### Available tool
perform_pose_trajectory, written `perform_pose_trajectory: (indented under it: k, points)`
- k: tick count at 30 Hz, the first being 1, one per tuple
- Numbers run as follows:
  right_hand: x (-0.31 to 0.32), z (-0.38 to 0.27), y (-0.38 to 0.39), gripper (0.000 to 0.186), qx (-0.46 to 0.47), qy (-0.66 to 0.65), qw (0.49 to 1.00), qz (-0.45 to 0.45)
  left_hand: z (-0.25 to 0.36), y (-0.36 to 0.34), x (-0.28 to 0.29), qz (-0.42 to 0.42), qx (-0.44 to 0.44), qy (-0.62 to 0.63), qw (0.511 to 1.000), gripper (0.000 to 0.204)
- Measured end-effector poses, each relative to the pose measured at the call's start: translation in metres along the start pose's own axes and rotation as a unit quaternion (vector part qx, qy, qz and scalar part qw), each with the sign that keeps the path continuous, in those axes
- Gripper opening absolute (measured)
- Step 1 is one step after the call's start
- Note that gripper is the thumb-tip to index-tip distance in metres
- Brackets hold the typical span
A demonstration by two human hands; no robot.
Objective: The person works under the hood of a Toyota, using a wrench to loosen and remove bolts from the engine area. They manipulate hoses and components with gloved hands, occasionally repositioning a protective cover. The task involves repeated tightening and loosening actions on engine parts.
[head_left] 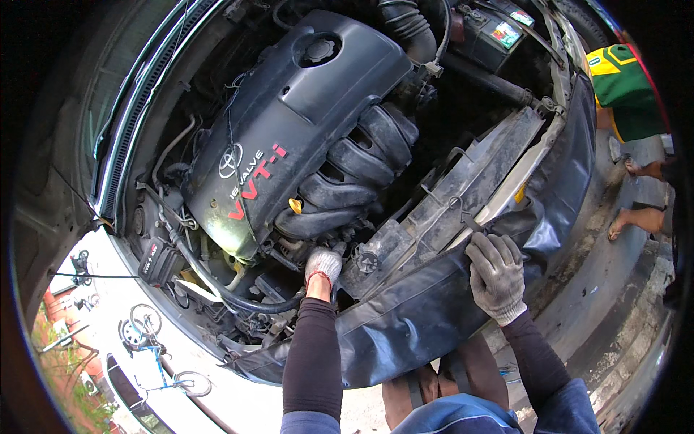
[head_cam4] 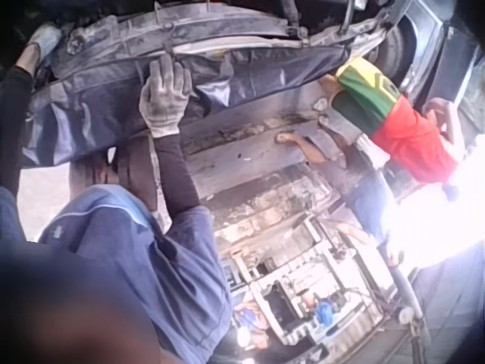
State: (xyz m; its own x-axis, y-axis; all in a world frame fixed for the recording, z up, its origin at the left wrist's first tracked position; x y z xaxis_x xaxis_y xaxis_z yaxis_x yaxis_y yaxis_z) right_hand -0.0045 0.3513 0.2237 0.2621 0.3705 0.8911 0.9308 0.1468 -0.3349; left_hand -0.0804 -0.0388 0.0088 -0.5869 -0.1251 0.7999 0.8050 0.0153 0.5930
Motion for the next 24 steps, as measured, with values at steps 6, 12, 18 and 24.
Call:
perform_pose_trajectory:
  k: [6,12,18,24]
  points:
    - [-0.001,0.001,0.004,0.038,-0.004,-0.005,1.000,-0.007,-0.011,0.002,-0.015,0.121,-0.082,-0.073,0.987,0.047]
    - [-0.001,0.001,0.005,0.040,-0.008,-0.016,1.000,-0.012,0.000,0.005,-0.002,0.095,-0.114,-0.150,0.977,0.035]
    - [0.000,0.001,0.006,0.042,-0.002,-0.017,1.000,0.002,-0.011,0.009,0.000,0.097,-0.171,-0.116,0.974,0.034]
    - [-0.001,0.002,0.007,0.041,-0.002,-0.013,1.000,-0.004,-0.039,-0.022,-0.056,0.140,-0.210,-0.163,0.954,0.030]
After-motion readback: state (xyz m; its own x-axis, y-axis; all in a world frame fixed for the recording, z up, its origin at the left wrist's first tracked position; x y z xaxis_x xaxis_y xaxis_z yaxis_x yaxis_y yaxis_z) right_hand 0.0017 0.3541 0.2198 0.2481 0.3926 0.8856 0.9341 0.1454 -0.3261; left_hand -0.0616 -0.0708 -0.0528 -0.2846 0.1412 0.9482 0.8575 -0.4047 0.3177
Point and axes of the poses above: each hand's wrist, its own y-axis away from the middle knuckle, its own x-axis out of the back of the hand, z = x × y, the point moved 4 cm from there along -y, towards the middle knuckle, and after that the axes turned 11 degrees about z, right-handed, at the moved point
